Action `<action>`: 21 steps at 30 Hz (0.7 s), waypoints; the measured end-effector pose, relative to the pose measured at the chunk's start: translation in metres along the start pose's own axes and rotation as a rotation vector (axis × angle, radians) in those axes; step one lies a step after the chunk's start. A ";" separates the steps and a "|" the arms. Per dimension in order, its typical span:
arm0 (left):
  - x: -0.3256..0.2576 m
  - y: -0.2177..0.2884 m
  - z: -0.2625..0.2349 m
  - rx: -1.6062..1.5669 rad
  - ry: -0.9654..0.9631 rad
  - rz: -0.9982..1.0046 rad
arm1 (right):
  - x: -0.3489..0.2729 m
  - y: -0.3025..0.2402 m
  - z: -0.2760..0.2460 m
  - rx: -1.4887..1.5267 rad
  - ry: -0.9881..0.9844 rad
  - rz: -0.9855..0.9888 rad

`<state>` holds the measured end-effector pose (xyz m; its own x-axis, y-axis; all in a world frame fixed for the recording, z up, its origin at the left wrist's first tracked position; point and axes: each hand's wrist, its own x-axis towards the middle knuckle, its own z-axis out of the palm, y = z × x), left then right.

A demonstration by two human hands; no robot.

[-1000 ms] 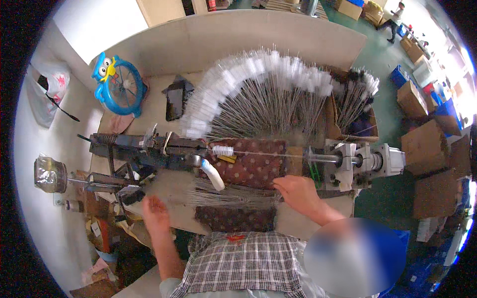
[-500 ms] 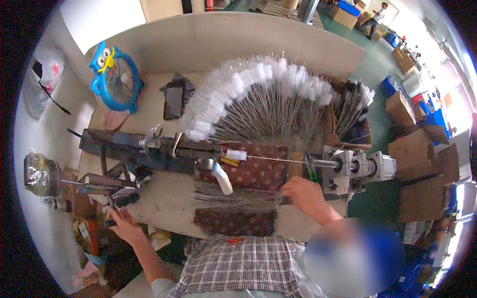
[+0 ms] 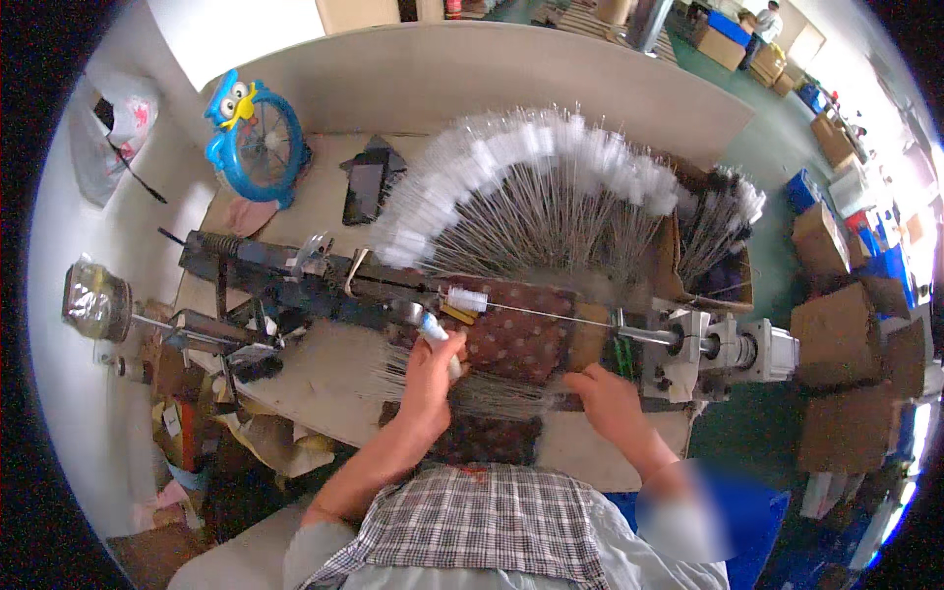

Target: The person is manually assembling industrial or cleaning brushes by inserting bristles into a mechanical holder.

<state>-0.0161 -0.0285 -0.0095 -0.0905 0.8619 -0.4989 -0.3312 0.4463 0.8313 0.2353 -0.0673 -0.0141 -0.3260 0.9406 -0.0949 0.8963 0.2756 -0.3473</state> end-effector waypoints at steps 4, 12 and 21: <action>-0.037 0.051 0.020 -0.606 -0.454 0.131 | 0.000 -0.007 0.005 0.109 -0.047 0.036; -0.059 0.056 -0.036 -0.490 -0.239 -0.131 | -0.007 -0.010 -0.005 0.018 -0.151 0.118; -0.041 0.067 0.007 0.187 -0.793 0.023 | -0.047 -0.010 -0.146 -0.102 0.542 0.245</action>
<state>-0.0278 -0.0319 0.0687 0.6198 0.7539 -0.2181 -0.1684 0.3992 0.9013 0.2851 -0.0854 0.1301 0.0690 0.9388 0.3374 0.9591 0.0307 -0.2815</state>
